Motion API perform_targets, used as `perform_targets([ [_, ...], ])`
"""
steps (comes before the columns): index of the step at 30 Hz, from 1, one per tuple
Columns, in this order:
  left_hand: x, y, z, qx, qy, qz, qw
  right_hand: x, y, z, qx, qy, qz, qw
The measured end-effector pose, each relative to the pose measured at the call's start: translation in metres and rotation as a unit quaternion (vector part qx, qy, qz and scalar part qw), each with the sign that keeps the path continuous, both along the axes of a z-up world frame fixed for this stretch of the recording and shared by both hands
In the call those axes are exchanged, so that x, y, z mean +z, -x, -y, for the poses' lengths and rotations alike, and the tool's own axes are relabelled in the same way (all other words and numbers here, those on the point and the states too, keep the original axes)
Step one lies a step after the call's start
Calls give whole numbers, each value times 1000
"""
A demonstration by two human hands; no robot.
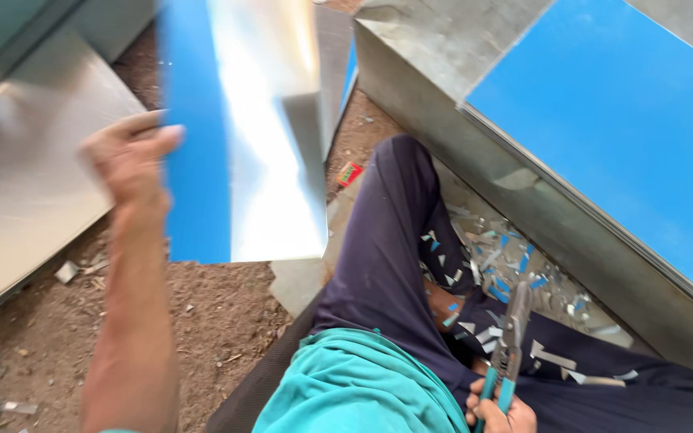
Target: The person sits on the ground and uses tin snips to cut small rectangular pieces from the edges of blue and silver metal sheets. The person repeatedly repositions the sheets and cuts along the edges, accumulating small cut-off pieces on the ground.
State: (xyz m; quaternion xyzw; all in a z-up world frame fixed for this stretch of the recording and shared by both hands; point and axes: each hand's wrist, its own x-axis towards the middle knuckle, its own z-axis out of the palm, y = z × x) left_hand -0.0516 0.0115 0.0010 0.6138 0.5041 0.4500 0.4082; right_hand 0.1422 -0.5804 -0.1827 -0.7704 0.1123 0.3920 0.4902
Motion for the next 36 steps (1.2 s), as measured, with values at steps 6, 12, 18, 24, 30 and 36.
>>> perform_targets([
  [6,2,15,15,15,234,442,866,11,-8,-14,6,59,-37,998],
  [12,-46,-61,-2,33,238,509,827,-18,-24,4,49,36,-40,997],
  [18,-72,-122,-25,54,169,641,747,-46,-17,41,34,41,-87,995],
  [24,-85,-199,-2,-44,244,525,814,-47,-26,30,6,34,-78,996],
  [30,-159,-137,39,2,-50,-191,980,-23,-16,15,16,58,-68,996],
  [36,-161,-80,49,-157,66,-521,836,16,-7,-7,8,-41,-28,999],
])
